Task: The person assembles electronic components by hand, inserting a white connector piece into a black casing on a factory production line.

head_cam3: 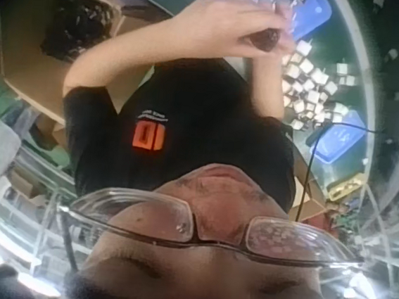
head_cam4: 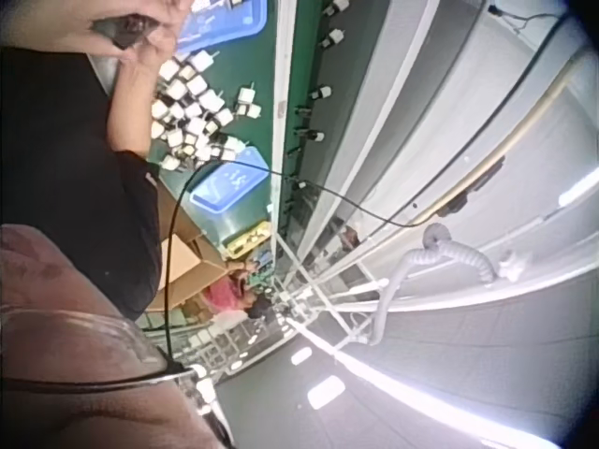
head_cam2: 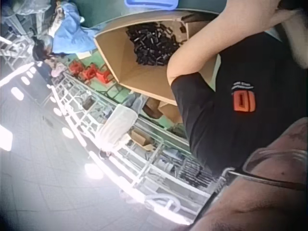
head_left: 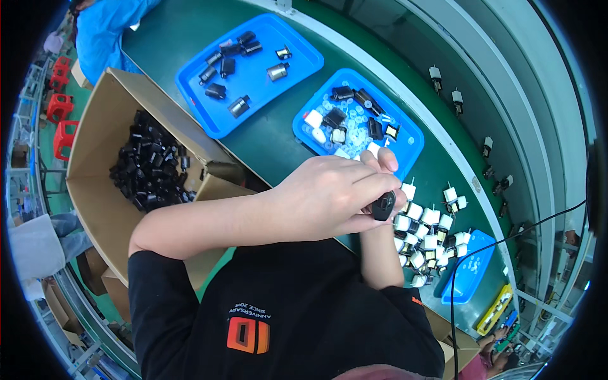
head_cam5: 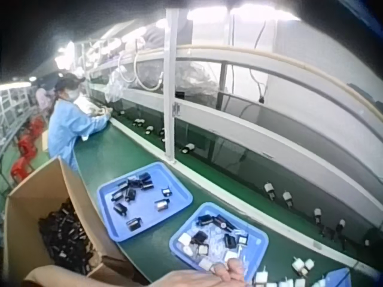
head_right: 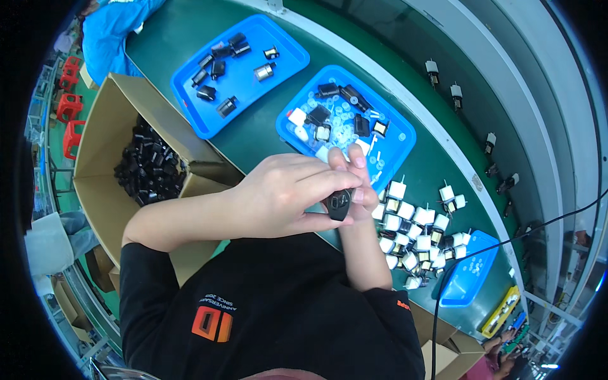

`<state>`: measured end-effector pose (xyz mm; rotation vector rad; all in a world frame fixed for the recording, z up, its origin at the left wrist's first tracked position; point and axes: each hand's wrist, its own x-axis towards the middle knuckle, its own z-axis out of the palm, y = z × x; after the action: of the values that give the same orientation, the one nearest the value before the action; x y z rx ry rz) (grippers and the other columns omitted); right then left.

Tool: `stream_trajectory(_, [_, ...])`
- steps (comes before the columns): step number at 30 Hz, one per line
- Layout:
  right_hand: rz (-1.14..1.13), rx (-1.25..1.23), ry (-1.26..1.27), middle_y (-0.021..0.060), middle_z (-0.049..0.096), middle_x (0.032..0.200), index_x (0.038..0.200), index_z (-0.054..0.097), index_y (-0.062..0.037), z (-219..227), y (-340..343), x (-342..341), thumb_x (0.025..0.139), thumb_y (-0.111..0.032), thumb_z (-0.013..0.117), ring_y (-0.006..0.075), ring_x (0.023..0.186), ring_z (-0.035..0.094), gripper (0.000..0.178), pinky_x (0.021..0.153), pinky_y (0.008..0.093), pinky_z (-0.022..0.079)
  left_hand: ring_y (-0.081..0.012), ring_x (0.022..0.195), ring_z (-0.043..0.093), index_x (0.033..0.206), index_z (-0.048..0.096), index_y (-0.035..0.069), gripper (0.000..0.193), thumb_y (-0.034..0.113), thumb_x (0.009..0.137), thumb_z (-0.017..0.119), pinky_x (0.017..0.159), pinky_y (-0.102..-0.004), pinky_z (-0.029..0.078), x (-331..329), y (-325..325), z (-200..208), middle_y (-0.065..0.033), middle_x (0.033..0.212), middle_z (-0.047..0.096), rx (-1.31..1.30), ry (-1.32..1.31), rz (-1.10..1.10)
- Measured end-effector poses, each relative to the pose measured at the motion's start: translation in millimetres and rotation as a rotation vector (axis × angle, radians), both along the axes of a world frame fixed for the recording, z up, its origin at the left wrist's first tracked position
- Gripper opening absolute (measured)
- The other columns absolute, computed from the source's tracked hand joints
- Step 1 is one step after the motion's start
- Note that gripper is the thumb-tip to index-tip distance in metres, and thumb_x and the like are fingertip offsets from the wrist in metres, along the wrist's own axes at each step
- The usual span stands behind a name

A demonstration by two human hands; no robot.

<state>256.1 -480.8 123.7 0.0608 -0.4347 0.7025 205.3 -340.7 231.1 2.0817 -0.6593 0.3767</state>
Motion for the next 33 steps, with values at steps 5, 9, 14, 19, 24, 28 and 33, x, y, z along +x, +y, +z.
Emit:
stream_trajectory(5, [0.164, 0.127, 0.21, 0.0021, 0.049, 0.096, 0.099, 0.05, -0.016, -15.3, 19.6, -9.6, 0.071, -0.011, 0.079, 0.0155, 0.086, 0.056, 0.041, 0.073, 0.0308, 0.054, -0.0248, 0.077, 0.066, 0.105, 0.062, 0.008, 0.042, 0.016, 0.069, 0.08, 0.066, -0.0341, 0.054, -0.1, -1.0, -1.7, -0.0065, 0.086, 0.066, 0.019, -0.065, 0.052])
stream_trajectory(9, [0.11, 0.175, 0.215, 0.0012, 0.051, 0.095, 0.098, 0.05, -0.0165, -30.9, 24.9, -10.5, 0.072, -0.011, 0.079, 0.0139, 0.084, 0.055, 0.039, 0.073, 0.03, 0.052, -0.0247, 0.075, 0.066, 0.105, 0.062, 0.009, 0.04, 0.016, 0.069, 0.079, 0.065, -0.0338, 0.054, -1.8, 1.5, -5.1, -0.0062, 0.086, 0.065, 0.036, -0.107, 0.093])
stream_trajectory(14, [0.147, 0.08, 0.169, 0.0019, 0.05, 0.095, 0.096, 0.049, -0.0163, -15.4, 16.6, -6.5, 0.073, -0.01, 0.077, 0.0148, 0.084, 0.055, 0.037, 0.072, 0.0301, 0.052, -0.0247, 0.073, 0.066, 0.104, 0.061, 0.009, 0.04, 0.016, 0.068, 0.079, 0.064, -0.034, 0.054, -3.5, 1.6, -6.0, -0.0071, 0.085, 0.064, 0.02, -0.076, 0.076])
stream_trajectory(19, [0.146, 0.07, 0.089, 0.0035, 0.05, 0.096, 0.096, 0.048, -0.0157, -17.7, 14.3, -3.0, 0.077, -0.008, 0.072, 0.0165, 0.086, 0.056, 0.031, 0.071, 0.0305, 0.052, -0.0281, 0.085, 0.065, 0.1, 0.059, 0.003, 0.043, 0.021, 0.067, 0.081, 0.07, -0.036, 0.055, -4.3, 4.5, -2.4, -0.0136, 0.09, 0.064, 0.093, -0.001, 0.026])
stream_trajectory(24, [0.12, 0.046, 0.067, 0.0038, 0.05, 0.097, 0.096, 0.048, -0.0156, -16.3, 13.6, -1.7, 0.077, -0.008, 0.071, 0.0173, 0.087, 0.057, 0.03, 0.071, 0.0315, 0.052, -0.028, 0.082, 0.066, 0.1, 0.06, 0.004, 0.041, 0.019, 0.068, 0.08, 0.068, -0.0366, 0.055, -3.5, 3.9, -2.2, -0.0134, 0.089, 0.065, 0.063, 0.011, 0.03])
stream_trajectory(28, [0.189, 0.068, 0.073, 0.0046, 0.05, 0.098, 0.097, 0.049, -0.0153, -16.0, 10.0, 1.9, 0.078, -0.007, 0.07, 0.0178, 0.087, 0.057, 0.03, 0.072, 0.0321, 0.053, -0.0281, 0.081, 0.065, 0.1, 0.06, 0.004, 0.039, 0.018, 0.069, 0.079, 0.067, -0.0369, 0.054, -2.1, 3.8, -2.1, -0.0124, 0.086, 0.065, 0.065, 0.044, 0.034])
stream_trajectory(33, [0.097, 0.124, 0.006, 0.0069, 0.049, 0.102, 0.102, 0.049, -0.0141, -27.4, 14.4, -1.3, 0.075, -0.02, 0.069, 0.0194, 0.09, 0.057, 0.034, 0.074, 0.0346, 0.052, -0.0263, 0.074, 0.065, 0.1, 0.061, 0.007, 0.036, 0.021, 0.072, 0.078, 0.064, -0.0355, 0.053, -0.3, 0.8, -6.3, -0.01, 0.081, 0.064, 0.075, 0.024, 0.045])
